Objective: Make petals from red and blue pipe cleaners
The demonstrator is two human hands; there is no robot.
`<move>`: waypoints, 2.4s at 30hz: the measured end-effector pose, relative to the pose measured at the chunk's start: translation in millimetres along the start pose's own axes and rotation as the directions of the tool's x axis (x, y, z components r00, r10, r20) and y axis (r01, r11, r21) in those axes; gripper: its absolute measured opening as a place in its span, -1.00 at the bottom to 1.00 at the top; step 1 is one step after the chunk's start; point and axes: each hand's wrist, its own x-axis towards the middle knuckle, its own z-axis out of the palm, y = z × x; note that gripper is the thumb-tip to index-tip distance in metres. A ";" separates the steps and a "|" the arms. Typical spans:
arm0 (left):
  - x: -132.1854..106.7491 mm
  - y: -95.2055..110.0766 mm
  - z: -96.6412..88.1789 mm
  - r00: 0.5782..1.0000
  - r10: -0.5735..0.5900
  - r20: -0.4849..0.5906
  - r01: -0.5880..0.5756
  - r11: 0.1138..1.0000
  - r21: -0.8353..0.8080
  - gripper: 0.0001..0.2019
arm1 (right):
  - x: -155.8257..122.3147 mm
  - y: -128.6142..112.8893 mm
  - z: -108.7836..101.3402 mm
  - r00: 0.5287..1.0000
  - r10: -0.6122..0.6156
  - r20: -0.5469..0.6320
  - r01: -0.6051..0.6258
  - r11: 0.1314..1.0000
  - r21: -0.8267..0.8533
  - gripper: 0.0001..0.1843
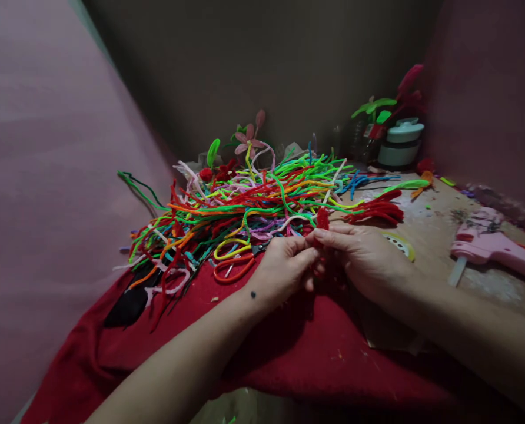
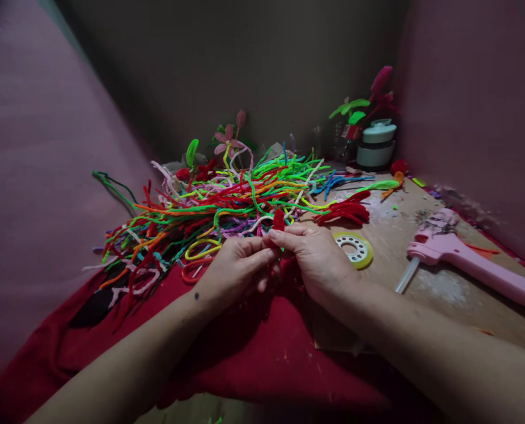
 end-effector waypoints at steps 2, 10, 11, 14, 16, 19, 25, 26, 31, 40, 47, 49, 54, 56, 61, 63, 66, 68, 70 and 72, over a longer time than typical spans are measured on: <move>-0.8 0.4 1.9 0.999 0.024 -0.021 -0.022 0.994 0.108 -0.73 | 0.1 1.4 0.6 0.999 -0.008 -0.039 0.010 0.999 0.045 -0.82; 0.7 -0.7 -5.6 0.999 0.006 0.039 -0.006 1.000 0.001 -0.76 | 4.8 -2.1 0.0 1.000 -0.017 0.003 0.017 0.998 0.068 -0.77; 0.6 -0.3 -6.0 0.999 0.001 0.043 0.000 1.000 -0.015 -0.76 | 5.1 -3.7 -0.6 0.999 -0.040 -0.010 0.041 0.997 0.067 -0.76; -0.3 0.7 -6.1 0.998 -0.005 0.064 0.005 1.000 0.009 -0.77 | 5.6 -5.9 -2.3 0.994 -0.095 -0.047 0.097 0.995 0.039 -0.74; -1.3 1.4 -7.4 0.995 -0.005 0.100 -0.003 0.997 0.078 -0.75 | 5.7 -5.2 -3.0 0.994 -0.098 -0.050 0.099 0.994 0.035 -0.76; -3.5 3.2 -13.5 0.980 -0.034 0.196 0.003 0.987 0.159 -0.78 | 6.2 -4.7 -3.7 0.994 -0.091 -0.066 0.094 0.994 0.047 -0.77; -4.3 4.7 -25.5 0.961 -0.094 0.261 0.019 0.961 0.276 -0.83 | 11.3 -11.1 -8.8 0.984 -0.086 -0.154 0.103 0.989 0.104 -0.82; -3.0 2.8 -25.8 0.985 -0.021 0.171 -0.034 0.950 0.312 -0.81 | 12.0 -12.1 -9.6 0.984 -0.085 -0.158 0.103 0.988 0.113 -0.83; 5.1 -14.7 -24.8 0.746 0.663 0.063 -0.543 0.550 0.635 -0.80 | 10.6 -15.2 -7.6 0.990 0.006 -0.144 0.017 0.987 0.160 -0.89; 0.3 -13.4 -24.4 0.503 0.834 0.225 -0.695 0.236 0.679 -0.89 | 6.6 -12.8 -3.7 0.994 0.107 -0.040 -0.095 0.971 0.218 -0.91; -6.9 1.2 -25.9 0.761 0.639 0.111 -0.617 0.660 0.427 -0.87 | 5.4 -12.4 -2.8 0.996 0.088 0.023 -0.091 0.981 0.169 -0.88; -7.8 3.5 -26.2 0.774 0.629 0.065 -0.589 0.679 0.438 -0.88 | 5.6 -11.0 -3.4 0.997 0.064 0.034 -0.068 0.989 0.134 -0.86; -8.1 3.4 -25.9 0.687 0.714 0.135 -0.614 0.470 0.635 -0.90 | 5.6 -7.7 -5.6 0.999 0.035 0.004 -0.035 0.999 0.014 -0.84; -7.2 0.5 -25.8 0.672 0.715 0.194 -0.594 0.365 0.716 -0.88 | 4.8 -7.6 -5.5 0.999 0.045 0.004 -0.044 0.998 -0.045 -0.84; -4.0 -8.6 -26.2 0.647 0.715 0.266 -0.534 0.176 0.827 -0.84 | 2.5 -8.3 -2.7 0.999 -0.001 -0.033 -0.004 0.989 -0.150 -0.80; -3.8 -10.6 -25.7 0.642 0.715 0.277 -0.504 0.122 0.855 -0.82 | 1.4 -8.9 -1.5 0.999 -0.015 -0.049 0.005 0.979 -0.203 -0.81; -5.3 -10.8 -23.4 0.652 0.697 0.299 -0.450 0.038 0.892 -0.80 | -0.3 -10.2 0.0 0.997 -0.007 -0.072 -0.013 0.960 -0.281 -0.83; -7.0 -9.9 -21.4 0.669 0.670 0.321 -0.410 -0.027 0.912 -0.79 | -1.2 -11.1 0.6 0.996 -0.016 -0.087 -0.013 0.947 -0.320 -0.86; -8.5 -9.2 -19.5 0.676 0.651 0.346 -0.373 -0.103 0.922 -0.79 | -1.9 -11.5 1.0 0.994 -0.041 -0.103 0.003 0.937 -0.348 -0.90; -9.8 -9.3 -17.5 0.665 0.641 0.383 -0.349 -0.187 0.918 -0.80 | -2.5 -10.9 1.1 0.991 -0.056 -0.118 0.008 0.928 -0.373 -0.90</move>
